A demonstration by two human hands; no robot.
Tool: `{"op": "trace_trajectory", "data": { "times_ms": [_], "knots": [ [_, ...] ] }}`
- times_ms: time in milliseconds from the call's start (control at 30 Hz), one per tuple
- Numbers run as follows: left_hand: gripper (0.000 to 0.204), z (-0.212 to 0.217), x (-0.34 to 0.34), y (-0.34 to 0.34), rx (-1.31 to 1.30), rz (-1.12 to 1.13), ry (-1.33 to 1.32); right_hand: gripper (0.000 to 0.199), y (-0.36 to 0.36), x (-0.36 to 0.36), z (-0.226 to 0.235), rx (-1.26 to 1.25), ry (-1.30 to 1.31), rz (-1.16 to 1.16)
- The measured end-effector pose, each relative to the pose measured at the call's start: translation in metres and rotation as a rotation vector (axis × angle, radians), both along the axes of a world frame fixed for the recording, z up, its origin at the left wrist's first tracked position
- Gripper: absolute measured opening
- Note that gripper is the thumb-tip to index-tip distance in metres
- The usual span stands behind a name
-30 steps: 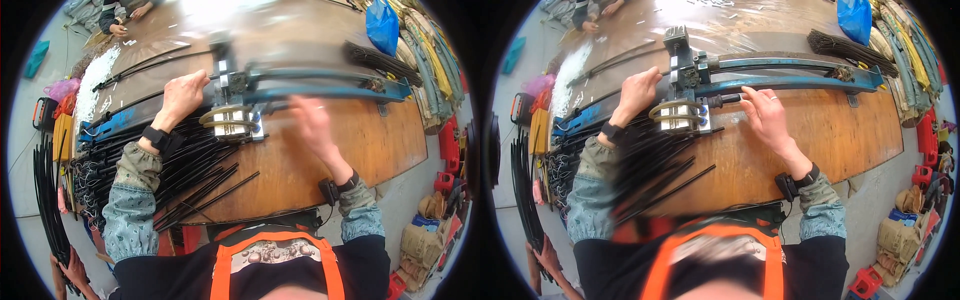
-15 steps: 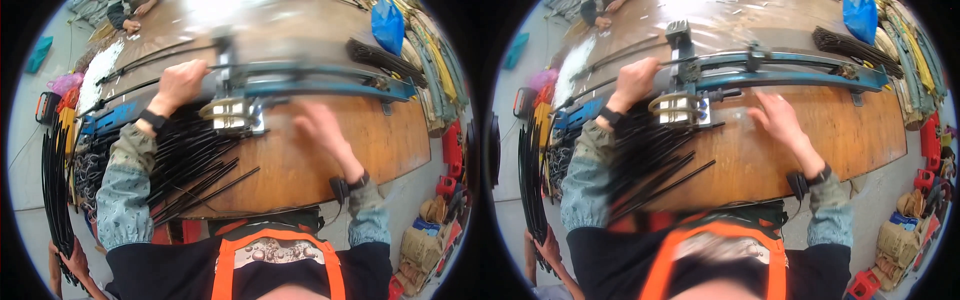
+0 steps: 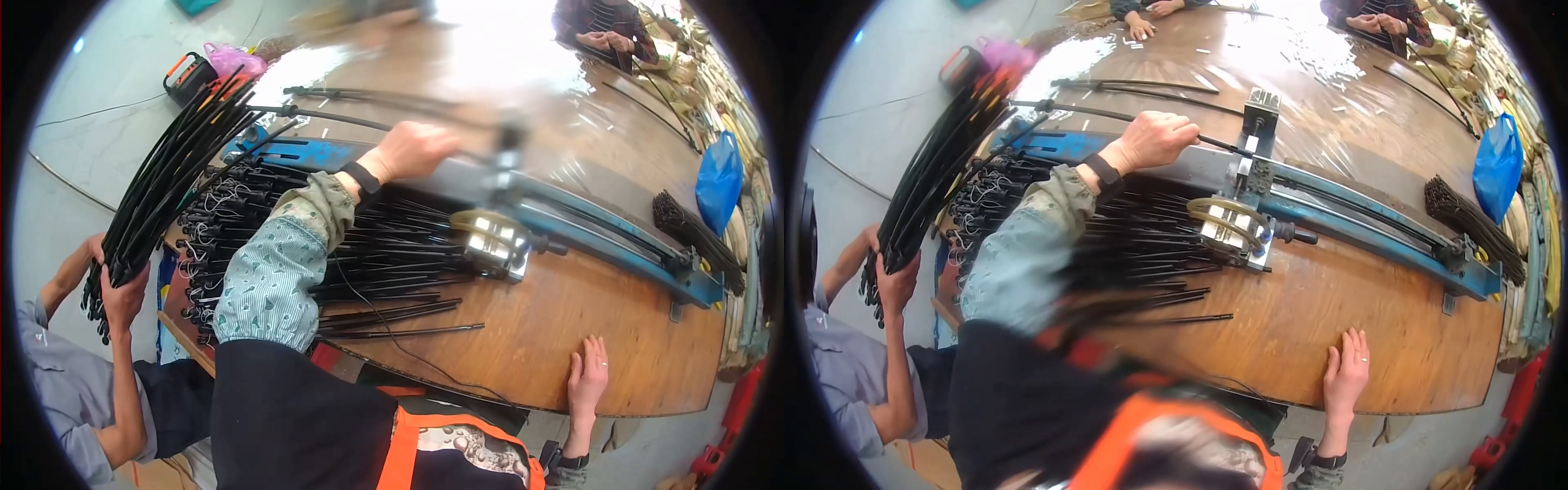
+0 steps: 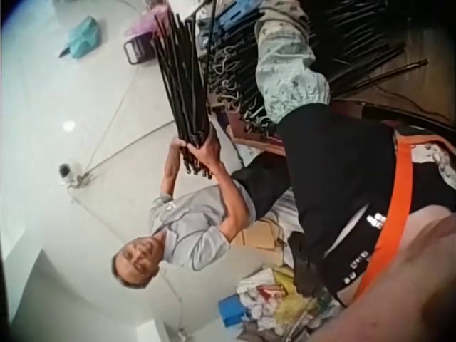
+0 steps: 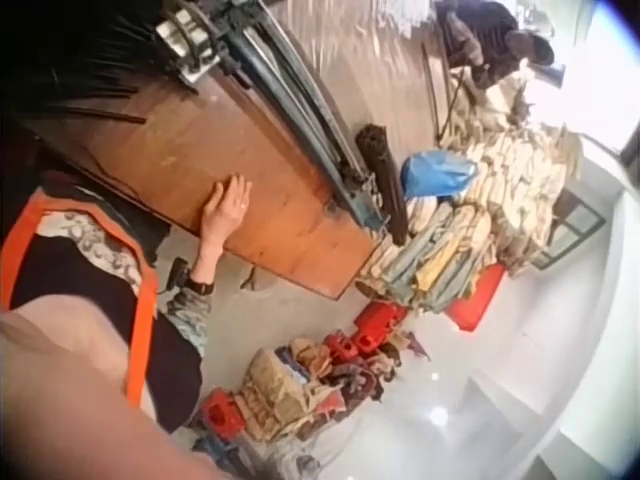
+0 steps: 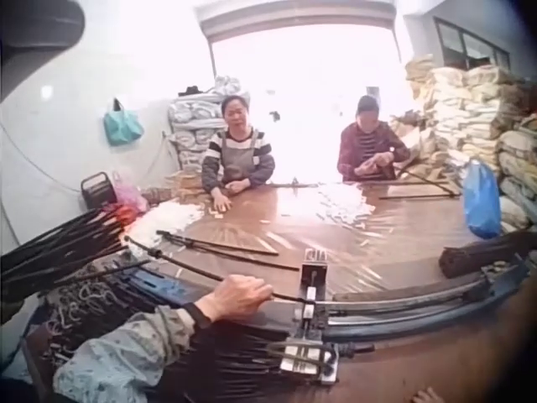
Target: The person inserts a spring into a black rod, places the rod into a machine to press the spring inside, and then sets the rod onto a pile. This process is repeated for several rods, with the person occasionally moving the pile of finished rods to the side.
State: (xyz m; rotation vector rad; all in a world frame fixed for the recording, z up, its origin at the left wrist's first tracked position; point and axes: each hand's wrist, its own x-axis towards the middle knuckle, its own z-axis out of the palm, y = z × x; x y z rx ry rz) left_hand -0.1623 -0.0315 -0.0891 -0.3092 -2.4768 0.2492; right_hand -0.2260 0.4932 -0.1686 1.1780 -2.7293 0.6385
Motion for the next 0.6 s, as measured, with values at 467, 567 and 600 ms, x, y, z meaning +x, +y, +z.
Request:
{"op": "trace_trajectory", "data": {
  "times_ms": [467,567,600],
  "knots": [
    [0.010,0.075,0.008,0.009,0.036,0.022,0.199,0.028,0.008,0.008,-0.013,-0.023,0.058,-0.016],
    [0.010,0.088,0.000,0.071,-0.019,-0.153,0.166,0.028,0.011,0.014,-0.012,-0.059,0.051,-0.033],
    [0.010,0.090,0.000,0.099,-0.017,-0.208,0.131,0.028,0.015,0.017,-0.011,-0.082,0.028,-0.036]
  ]
}}
